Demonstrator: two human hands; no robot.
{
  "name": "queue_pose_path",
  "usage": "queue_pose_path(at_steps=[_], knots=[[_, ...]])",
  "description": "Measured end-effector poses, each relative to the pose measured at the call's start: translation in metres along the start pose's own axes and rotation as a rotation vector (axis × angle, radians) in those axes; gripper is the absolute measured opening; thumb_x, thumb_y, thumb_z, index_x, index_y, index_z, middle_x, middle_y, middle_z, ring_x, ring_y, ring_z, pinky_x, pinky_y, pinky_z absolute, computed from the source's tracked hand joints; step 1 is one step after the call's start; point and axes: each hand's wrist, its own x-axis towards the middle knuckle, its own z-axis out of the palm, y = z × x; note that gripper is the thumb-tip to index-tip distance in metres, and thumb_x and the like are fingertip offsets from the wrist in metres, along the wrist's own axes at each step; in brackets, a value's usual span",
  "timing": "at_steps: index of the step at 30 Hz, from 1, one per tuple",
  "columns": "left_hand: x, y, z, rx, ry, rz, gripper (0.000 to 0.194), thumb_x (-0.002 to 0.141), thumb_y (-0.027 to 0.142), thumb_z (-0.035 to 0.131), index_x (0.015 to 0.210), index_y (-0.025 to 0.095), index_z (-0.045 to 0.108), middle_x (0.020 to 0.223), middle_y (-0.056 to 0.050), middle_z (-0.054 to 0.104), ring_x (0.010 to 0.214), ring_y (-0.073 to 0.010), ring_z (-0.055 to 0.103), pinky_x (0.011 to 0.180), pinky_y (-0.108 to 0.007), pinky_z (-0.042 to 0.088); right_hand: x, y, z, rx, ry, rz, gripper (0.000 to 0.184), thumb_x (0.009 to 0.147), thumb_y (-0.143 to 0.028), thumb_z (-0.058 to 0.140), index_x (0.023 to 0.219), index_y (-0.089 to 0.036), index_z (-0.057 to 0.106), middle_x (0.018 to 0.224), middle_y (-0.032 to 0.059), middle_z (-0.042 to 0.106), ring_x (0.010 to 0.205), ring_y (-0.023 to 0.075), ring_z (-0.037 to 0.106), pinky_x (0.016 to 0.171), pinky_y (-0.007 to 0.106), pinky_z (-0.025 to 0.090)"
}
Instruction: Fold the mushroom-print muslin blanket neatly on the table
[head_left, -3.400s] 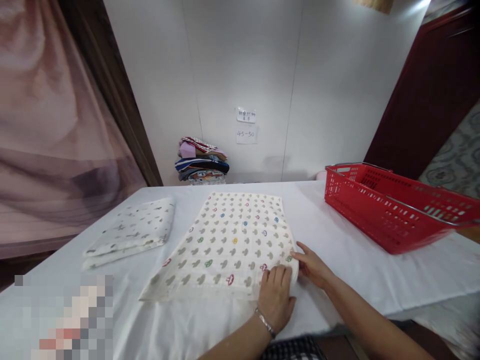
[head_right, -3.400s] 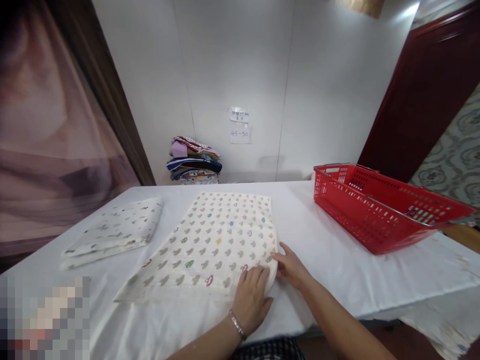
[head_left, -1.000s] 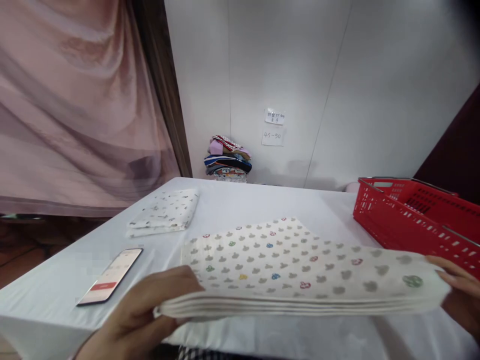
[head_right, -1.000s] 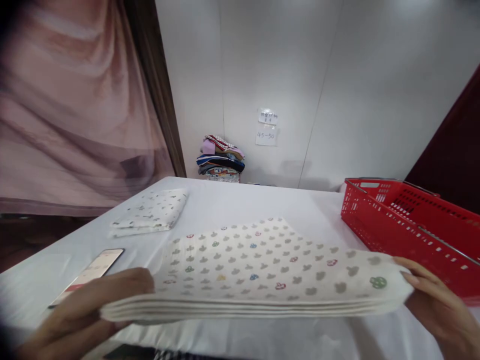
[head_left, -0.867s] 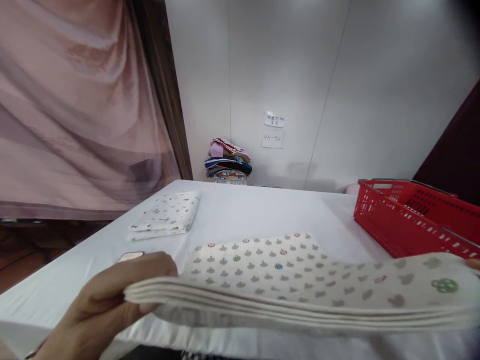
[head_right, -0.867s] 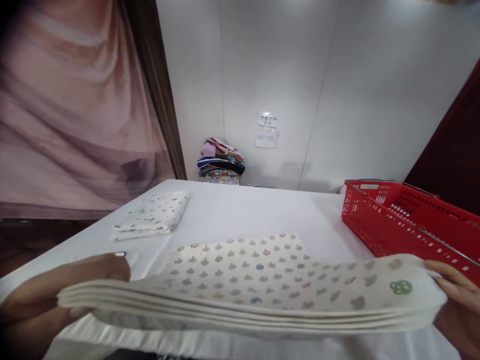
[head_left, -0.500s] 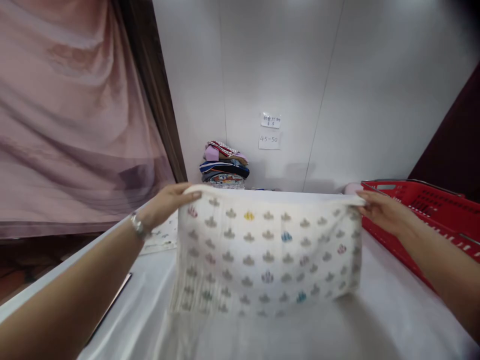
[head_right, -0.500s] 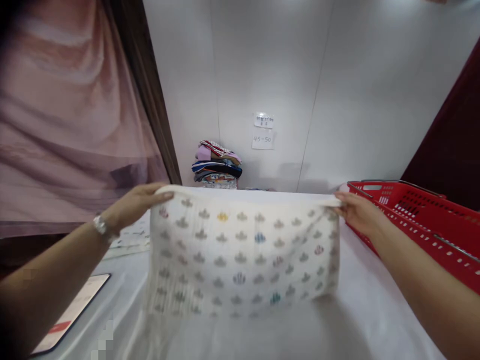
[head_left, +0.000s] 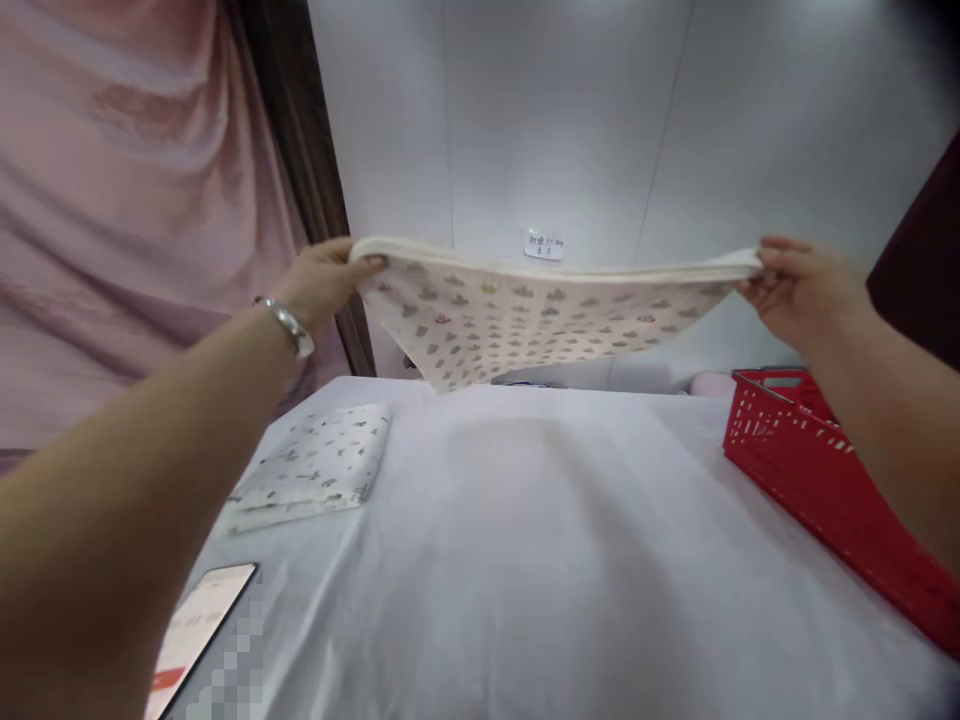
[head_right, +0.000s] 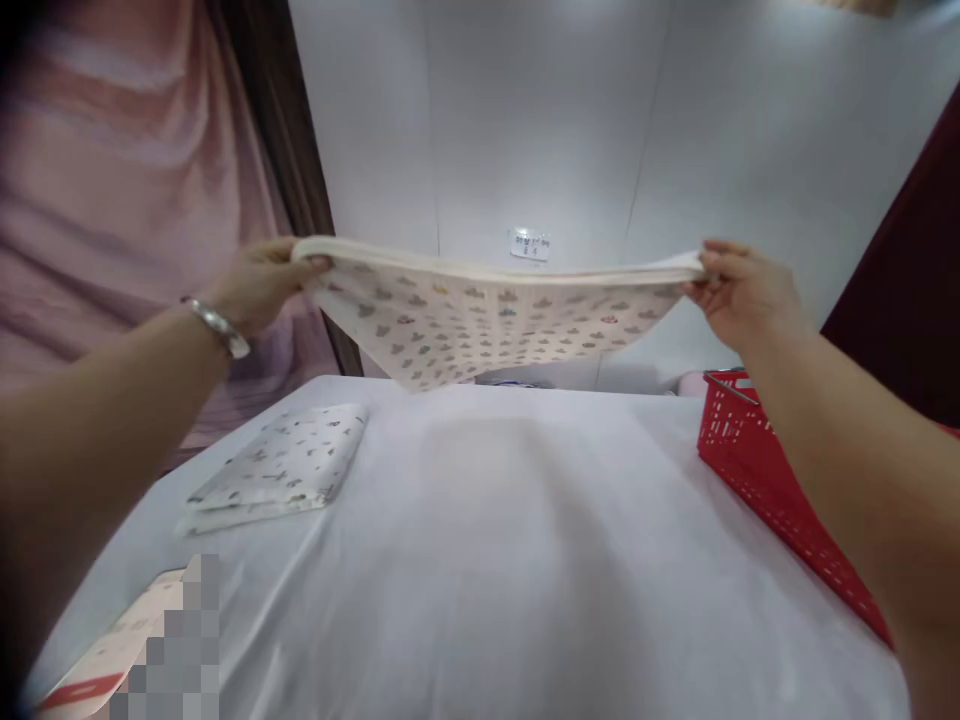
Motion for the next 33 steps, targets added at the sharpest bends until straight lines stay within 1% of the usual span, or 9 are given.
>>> queue_pose_path(at_steps=[3,6,11,14,16,18,24,27,33], knots=[[-0.061,-0.029,0.001,0.11,-0.155,-0.162,0.044,0.068,0.048,0.065,0.099,0.016,0.065,0.089,0.001,0.069,0.081,-0.013,0.059,0.083,-0.033,0.048,-0.047,0.028,-0.026,-0.037,0.022,0.189,0.026,0.082,-0.006,0.057,0.108,-0.005,0.059,0.094,0.0096,0.064,0.06,0.0024,0.054,0.064,0.023,0.049],[-0.138,-0.069,0.014,0.224,-0.341,-0.229,0.047,0.067,0.053,0.061,0.096,0.016,0.067,0.09,-0.002,0.07,0.086,-0.0182,0.061,0.085,-0.035,0.048,-0.115,0.075,-0.052,-0.079,0.055,0.405,0.015,0.073,-0.005,0.064,0.087,-0.011,0.064,0.078,0.0053,0.066,0.059,0.0076,0.058,0.056,0.02,0.051],[-0.273,-0.136,0.037,0.32,-0.534,-0.319,0.037,0.07,0.047,0.056,0.094,0.02,0.068,0.105,-0.005,0.069,0.098,-0.0221,0.062,0.09,-0.036,0.048,-0.249,0.153,-0.1,-0.14,0.065,0.845,0.024,0.059,-0.01,0.075,0.08,-0.012,0.065,0.074,0.0053,0.068,0.06,0.0134,0.063,0.053,0.02,0.054],[-0.326,-0.152,0.037,0.306,-0.601,-0.307,0.03,0.073,0.037,0.053,0.095,0.022,0.068,0.112,-0.005,0.066,0.114,-0.022,0.054,0.099,-0.036,0.042,-0.306,0.172,-0.125,-0.1,0.074,0.96,0.03,0.057,-0.015,0.078,0.085,-0.014,0.064,0.073,0.0033,0.068,0.062,0.014,0.064,0.055,0.021,0.056],[-0.344,-0.15,0.03,0.303,-0.611,-0.273,0.029,0.077,0.032,0.049,0.099,0.024,0.067,0.113,-0.003,0.065,0.12,-0.0207,0.049,0.101,-0.037,0.041,-0.326,0.171,-0.137,-0.075,0.1,0.97,0.035,0.056,-0.017,0.079,0.088,-0.016,0.064,0.076,0.0018,0.069,0.065,0.0137,0.065,0.057,0.021,0.057],[-0.352,-0.143,0.021,0.316,-0.6,-0.223,0.029,0.079,0.03,0.048,0.101,0.026,0.066,0.113,-0.002,0.066,0.122,-0.0207,0.047,0.101,-0.038,0.041,-0.336,0.163,-0.142,-0.066,0.106,0.965,0.039,0.056,-0.019,0.08,0.091,-0.016,0.064,0.079,0.0015,0.069,0.067,0.0132,0.065,0.058,0.02,0.057],[-0.364,-0.131,0.001,0.37,-0.601,-0.152,0.026,0.079,0.031,0.05,0.099,0.027,0.066,0.113,-0.003,0.066,0.121,-0.0228,0.048,0.099,-0.039,0.044,-0.355,0.142,-0.139,-0.086,0.095,1.027,0.042,0.054,-0.021,0.083,0.091,-0.016,0.064,0.077,0.0012,0.068,0.066,0.0133,0.064,0.058,0.021,0.057],[-0.375,-0.132,-0.004,0.399,-0.567,-0.097,0.028,0.081,0.033,0.049,0.104,0.027,0.064,0.115,-0.002,0.065,0.123,-0.022,0.046,0.1,-0.039,0.043,-0.364,0.137,-0.14,-0.068,0.122,0.987,0.043,0.053,-0.022,0.082,0.091,-0.017,0.064,0.08,0.0005,0.069,0.067,0.0129,0.064,0.058,0.019,0.056],[-0.397,-0.144,-0.004,0.493,-0.613,0.014,0.025,0.082,0.028,0.048,0.096,0.027,0.067,0.114,-0.003,0.065,0.121,-0.0233,0.048,0.099,-0.042,0.043,-0.375,0.133,-0.137,-0.224,0.08,1.074,0.039,0.051,-0.02,0.081,0.086,-0.015,0.064,0.069,-0.0011,0.066,0.056,0.0109,0.061,0.054,0.02,0.055]])
